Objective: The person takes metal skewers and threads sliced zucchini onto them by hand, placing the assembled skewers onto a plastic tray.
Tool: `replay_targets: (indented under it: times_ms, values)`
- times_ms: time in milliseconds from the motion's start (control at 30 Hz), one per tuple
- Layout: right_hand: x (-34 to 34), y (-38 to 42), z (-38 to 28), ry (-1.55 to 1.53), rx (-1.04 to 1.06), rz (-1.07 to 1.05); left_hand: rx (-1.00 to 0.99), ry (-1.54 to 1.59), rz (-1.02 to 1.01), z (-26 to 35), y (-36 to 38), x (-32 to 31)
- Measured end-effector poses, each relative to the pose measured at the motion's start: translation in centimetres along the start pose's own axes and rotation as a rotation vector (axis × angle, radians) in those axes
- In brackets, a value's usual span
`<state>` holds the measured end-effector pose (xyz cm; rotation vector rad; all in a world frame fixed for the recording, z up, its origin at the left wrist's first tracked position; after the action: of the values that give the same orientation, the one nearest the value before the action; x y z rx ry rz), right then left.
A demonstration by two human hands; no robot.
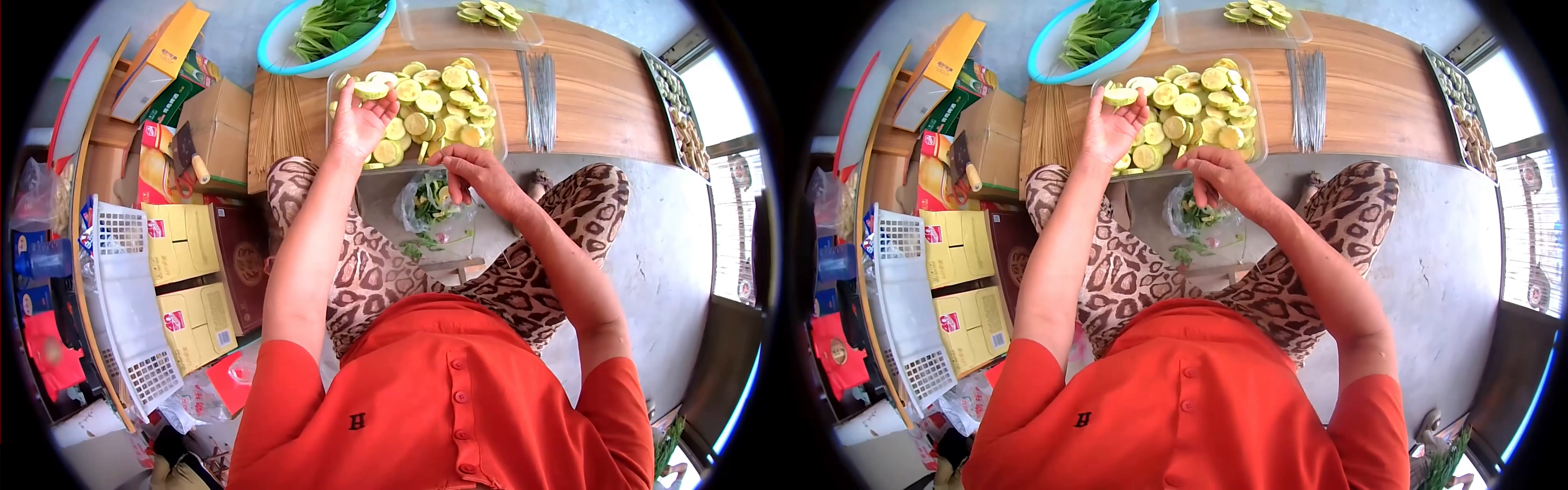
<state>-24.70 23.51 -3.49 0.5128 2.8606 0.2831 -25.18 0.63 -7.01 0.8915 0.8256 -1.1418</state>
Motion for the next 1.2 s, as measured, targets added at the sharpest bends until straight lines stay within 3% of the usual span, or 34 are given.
replay_targets:
  times_ms: [367,1200]
  values:
    - [-1.5,-1.3,0.0,0.006,-0.049,0.026,-0.029,0.077,-0.177,-2.8,-0.7,2.1]
    - [-1.4,-1.8,0.2,0.031,-0.079,0.056,-0.028,-0.014,-0.104,-3.5,-0.8,0.3]
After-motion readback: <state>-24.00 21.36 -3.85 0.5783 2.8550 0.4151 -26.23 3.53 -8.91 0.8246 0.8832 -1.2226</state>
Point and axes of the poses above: each hand's wrist, its own y-axis away from the middle knuckle, its own x-axis out of the back of the hand, z = x × y, the point moved 4 cm from there along -y, towards the middle knuckle, and after that the axes turned 10 degrees about -z, right-handed, at the moved point
